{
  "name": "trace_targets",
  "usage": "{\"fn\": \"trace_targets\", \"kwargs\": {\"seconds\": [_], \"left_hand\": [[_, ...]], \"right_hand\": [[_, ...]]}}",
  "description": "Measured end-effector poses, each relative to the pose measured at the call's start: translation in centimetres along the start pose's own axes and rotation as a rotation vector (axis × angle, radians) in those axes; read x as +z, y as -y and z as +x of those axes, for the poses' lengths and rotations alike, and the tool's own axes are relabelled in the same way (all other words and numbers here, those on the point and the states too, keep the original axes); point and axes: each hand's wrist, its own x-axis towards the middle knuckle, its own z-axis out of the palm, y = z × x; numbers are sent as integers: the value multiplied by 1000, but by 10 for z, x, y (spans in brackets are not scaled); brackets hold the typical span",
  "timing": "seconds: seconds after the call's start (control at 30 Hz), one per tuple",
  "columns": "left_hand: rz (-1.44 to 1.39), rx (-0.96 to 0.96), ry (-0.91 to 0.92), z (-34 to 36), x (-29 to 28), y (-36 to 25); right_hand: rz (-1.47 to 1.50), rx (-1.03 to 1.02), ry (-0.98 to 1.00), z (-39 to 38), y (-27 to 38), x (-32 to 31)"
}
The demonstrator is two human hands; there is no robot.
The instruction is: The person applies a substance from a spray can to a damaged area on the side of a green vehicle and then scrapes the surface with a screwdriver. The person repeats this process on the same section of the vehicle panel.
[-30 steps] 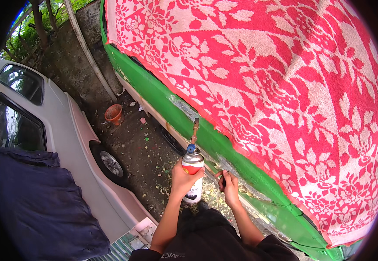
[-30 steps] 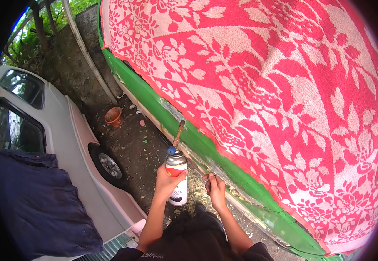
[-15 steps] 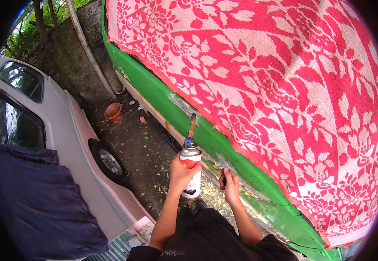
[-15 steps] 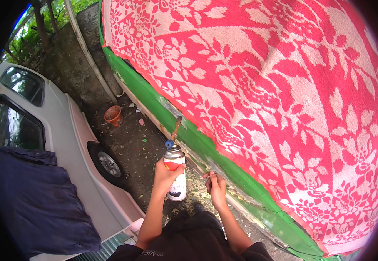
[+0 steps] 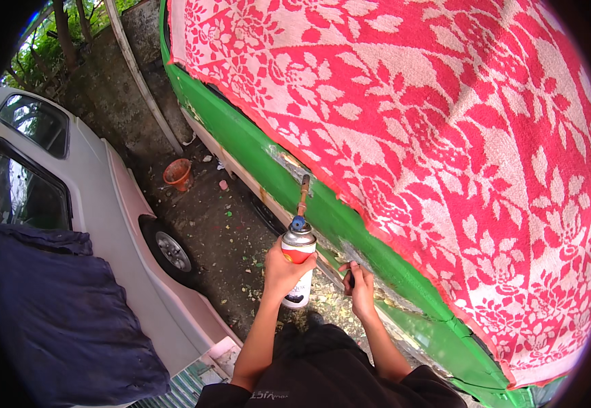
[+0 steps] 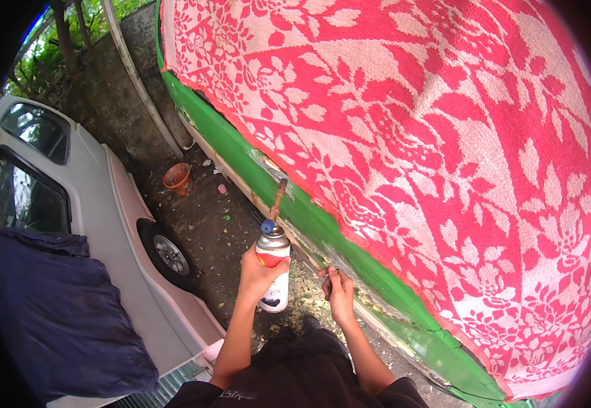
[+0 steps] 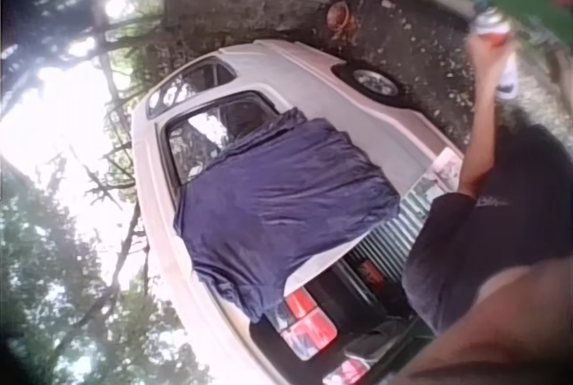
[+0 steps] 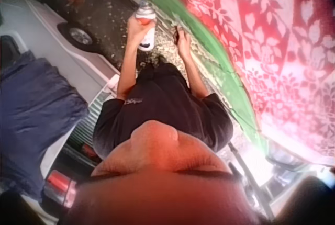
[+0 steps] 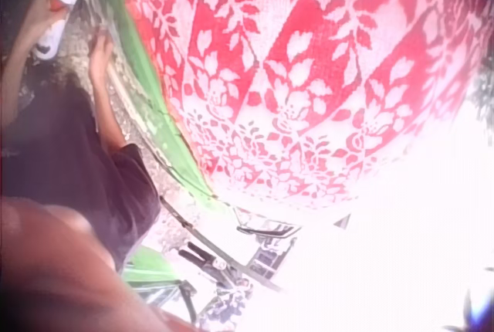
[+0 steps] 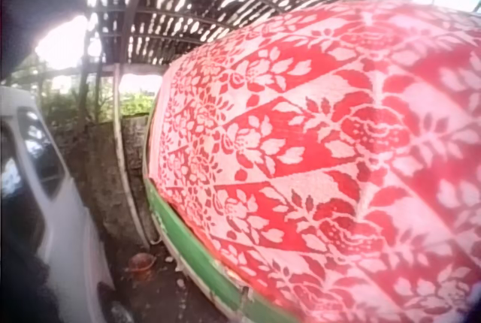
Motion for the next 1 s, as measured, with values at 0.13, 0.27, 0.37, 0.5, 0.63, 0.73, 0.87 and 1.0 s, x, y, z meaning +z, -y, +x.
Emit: {"fn": "trace_targets", "kwargs": {"seconds": [0.13, 0.27, 0.37, 0.5, 0.63, 0.73, 0.87, 1.0], "left_hand": [[-15, -47, -6, 1, 1, 4], [-26, -28, -31, 2, -3, 3], [-5, 7, -26, 1, -2, 3], [-16, -29, -34, 5, -1, 11], [-69, -47, -48, 10, -8, 14], [-22, -41, -40, 7, -6, 14], [-39, -7, -13, 2, 3, 16], [-20, -29, -27, 2, 1, 14]], "right_hand": [[7, -3, 2, -1, 0, 1], [11, -1, 1, -2, 1, 0], [9, 2, -1, -2, -2, -2], [26, 13, -1, -5, -1, 0], [33, 5, 0, -6, -1, -1], [34, 5, -4, -6, -2, -3], [37, 23, -6, -8, 1, -2], [42, 1, -9, -8, -2, -4]]}}
